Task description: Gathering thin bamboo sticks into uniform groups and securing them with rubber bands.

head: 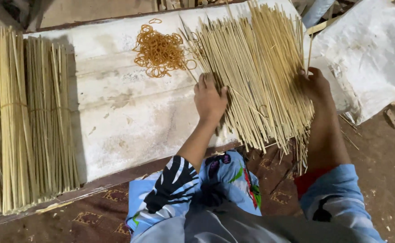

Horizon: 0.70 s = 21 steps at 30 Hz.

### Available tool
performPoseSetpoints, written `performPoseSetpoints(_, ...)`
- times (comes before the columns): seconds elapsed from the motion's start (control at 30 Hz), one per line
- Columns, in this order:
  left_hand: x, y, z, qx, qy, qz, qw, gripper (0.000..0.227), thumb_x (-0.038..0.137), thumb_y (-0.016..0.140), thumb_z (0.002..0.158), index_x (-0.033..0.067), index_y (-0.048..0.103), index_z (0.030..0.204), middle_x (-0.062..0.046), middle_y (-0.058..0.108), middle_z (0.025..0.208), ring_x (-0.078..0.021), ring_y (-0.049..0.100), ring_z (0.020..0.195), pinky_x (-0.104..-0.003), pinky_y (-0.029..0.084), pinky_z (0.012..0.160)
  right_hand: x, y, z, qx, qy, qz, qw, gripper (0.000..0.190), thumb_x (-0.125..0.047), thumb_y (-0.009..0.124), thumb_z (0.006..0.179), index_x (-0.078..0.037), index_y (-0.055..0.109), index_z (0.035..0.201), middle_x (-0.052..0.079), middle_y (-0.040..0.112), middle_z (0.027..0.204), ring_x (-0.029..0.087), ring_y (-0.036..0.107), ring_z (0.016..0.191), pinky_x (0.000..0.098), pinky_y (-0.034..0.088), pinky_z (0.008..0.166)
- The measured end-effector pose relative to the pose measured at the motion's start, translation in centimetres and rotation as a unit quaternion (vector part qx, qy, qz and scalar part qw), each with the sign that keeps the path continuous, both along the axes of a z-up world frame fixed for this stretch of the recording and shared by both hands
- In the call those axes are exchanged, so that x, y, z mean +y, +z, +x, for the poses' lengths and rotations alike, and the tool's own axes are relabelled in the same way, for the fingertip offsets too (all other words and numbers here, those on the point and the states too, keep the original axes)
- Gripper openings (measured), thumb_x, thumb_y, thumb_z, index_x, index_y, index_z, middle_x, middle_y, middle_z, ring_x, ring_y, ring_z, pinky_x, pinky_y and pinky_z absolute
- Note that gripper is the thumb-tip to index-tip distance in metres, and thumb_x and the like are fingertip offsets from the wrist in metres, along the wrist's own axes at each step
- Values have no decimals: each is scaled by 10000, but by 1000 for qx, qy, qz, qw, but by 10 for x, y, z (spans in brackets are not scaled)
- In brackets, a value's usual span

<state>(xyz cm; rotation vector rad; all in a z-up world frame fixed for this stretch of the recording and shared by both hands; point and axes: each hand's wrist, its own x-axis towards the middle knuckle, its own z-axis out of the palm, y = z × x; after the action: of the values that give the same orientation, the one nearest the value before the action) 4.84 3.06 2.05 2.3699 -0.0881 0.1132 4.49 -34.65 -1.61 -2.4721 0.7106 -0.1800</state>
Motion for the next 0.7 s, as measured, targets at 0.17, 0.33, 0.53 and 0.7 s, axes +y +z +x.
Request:
performPoseSetpoints(0.17,21,-27,29,-41,53,-20,998,656,101,735,821,42,466,1416,-195,494,1313,-409,541,1177,-480,579,890,61,76,-27,27,-29,50,998,646,-534,529,1083,-78,431,1531,241,590,1381,402,574,1244,534,476,1032)
performPoseSetpoints(0.33,23,-9,44,-5,76,-47,996,573,-184,586,706,-19,491,1247,-221,549,1095,-378,639,882,-471,592,757,61,80,-33,13,-36,112,993,662,-487,566,1080,-17,399,1515,245,597,1351,328,630,1173,449,508,1018)
performPoseSetpoints(0.53,26,-3,39,49,66,-137,987,521,-141,684,717,10,534,1192,-180,544,1119,-344,662,841,-430,619,773,68,84,-35,-49,-20,48,997,607,-361,708,1027,-10,493,1473,248,548,1410,424,536,1273,496,489,1007)
performPoseSetpoints(0.7,39,-35,52,-37,53,-183,981,275,-136,537,685,57,606,869,-70,591,741,-256,556,684,-357,523,692,97,91,-43,-186,150,-147,960,458,-200,818,989,114,669,1288,326,689,1219,437,671,1038,470,565,858)
